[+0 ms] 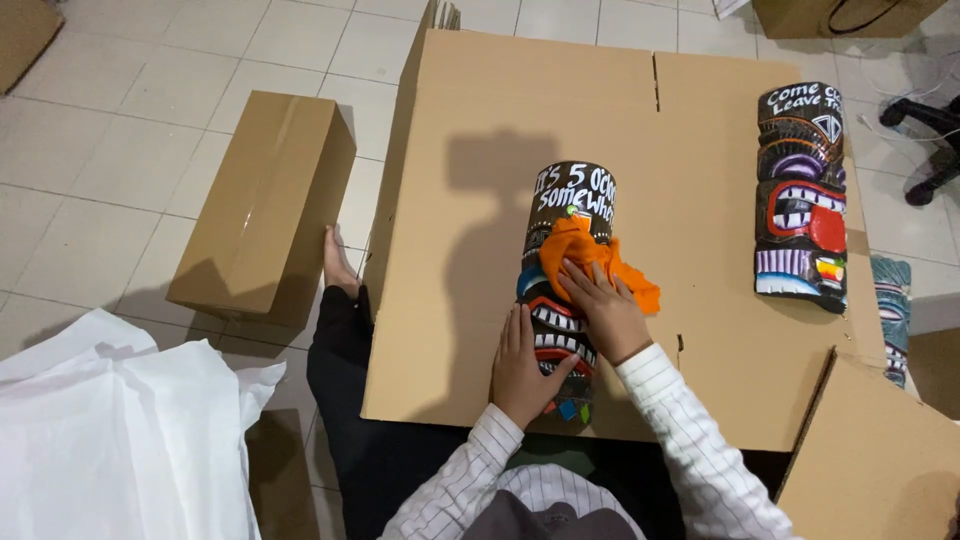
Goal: Cleaning decorative tiki masks and panels by wiping them thoroughly with a cloth.
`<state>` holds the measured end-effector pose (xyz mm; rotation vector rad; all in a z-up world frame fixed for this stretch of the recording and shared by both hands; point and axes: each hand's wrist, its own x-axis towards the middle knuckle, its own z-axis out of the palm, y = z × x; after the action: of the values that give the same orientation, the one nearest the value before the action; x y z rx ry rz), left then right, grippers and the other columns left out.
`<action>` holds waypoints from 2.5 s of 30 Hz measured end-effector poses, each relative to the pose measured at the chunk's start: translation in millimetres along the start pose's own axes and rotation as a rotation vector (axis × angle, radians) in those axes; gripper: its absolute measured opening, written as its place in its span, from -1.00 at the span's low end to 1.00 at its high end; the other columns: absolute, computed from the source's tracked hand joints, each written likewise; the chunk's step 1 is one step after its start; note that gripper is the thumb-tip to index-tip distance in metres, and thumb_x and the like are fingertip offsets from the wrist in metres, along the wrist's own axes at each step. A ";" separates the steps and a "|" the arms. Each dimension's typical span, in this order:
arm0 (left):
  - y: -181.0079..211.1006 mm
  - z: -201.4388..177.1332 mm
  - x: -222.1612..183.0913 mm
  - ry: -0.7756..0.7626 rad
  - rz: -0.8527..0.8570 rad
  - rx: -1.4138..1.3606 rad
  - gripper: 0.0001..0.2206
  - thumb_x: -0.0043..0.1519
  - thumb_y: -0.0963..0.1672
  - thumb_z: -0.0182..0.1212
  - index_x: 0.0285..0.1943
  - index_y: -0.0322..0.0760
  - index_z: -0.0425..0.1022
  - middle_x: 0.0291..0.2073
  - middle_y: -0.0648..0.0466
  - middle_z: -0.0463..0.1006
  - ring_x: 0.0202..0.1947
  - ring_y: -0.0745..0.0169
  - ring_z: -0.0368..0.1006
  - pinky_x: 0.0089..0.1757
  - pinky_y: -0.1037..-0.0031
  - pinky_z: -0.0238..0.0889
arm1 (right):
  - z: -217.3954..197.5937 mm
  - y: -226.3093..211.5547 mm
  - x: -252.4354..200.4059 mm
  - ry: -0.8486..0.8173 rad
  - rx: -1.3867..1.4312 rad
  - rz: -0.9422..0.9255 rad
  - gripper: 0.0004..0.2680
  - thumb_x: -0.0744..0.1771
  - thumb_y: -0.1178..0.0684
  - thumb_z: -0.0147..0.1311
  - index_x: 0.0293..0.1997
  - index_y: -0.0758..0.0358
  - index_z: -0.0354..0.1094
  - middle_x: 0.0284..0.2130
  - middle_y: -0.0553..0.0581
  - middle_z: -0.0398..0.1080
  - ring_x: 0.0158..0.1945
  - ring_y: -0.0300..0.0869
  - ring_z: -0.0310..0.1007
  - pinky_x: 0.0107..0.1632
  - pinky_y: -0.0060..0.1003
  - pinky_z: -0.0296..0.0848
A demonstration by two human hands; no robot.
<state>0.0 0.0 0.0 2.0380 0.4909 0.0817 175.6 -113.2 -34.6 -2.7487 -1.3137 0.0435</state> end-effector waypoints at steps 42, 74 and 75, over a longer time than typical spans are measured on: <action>14.7 -11.1 0.3 -0.048 -0.064 -0.035 -0.02 0.19 0.22 0.15 0.60 -0.30 -0.32 0.54 -0.22 -0.27 0.54 -0.18 -0.34 0.36 0.04 -0.36 | 64.3 19.0 103.5 0.339 -0.158 -0.424 -0.77 0.25 0.17 0.09 -0.07 -0.06 0.54 -0.01 -0.12 0.51 0.42 -0.07 0.17 0.47 0.21 -0.09; 2.8 -3.2 1.7 0.006 -0.009 -0.022 -0.04 0.14 0.09 0.27 0.59 -0.32 -0.27 0.52 -0.26 -0.19 0.51 -0.26 -0.26 0.35 -0.04 -0.28 | 18.8 -39.9 0.5 0.320 0.356 0.020 -0.62 0.33 0.21 -0.16 0.30 0.11 0.37 0.37 0.09 0.26 0.52 0.21 -0.07 0.49 0.26 -0.23; 4.0 -4.3 1.8 -0.005 -0.009 -0.023 0.01 0.07 0.07 0.32 0.59 -0.34 -0.29 0.52 -0.28 -0.19 0.51 -0.28 -0.25 0.34 -0.07 -0.27 | 20.5 -37.2 -10.6 0.325 0.434 0.038 -0.59 0.32 0.24 -0.17 0.33 0.05 0.34 0.38 0.07 0.23 0.51 0.26 -0.07 0.47 0.26 -0.16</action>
<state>1.7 2.6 5.3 2.0124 0.4940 0.0762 138.8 -96.7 -51.6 -2.2956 -1.0242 -0.0997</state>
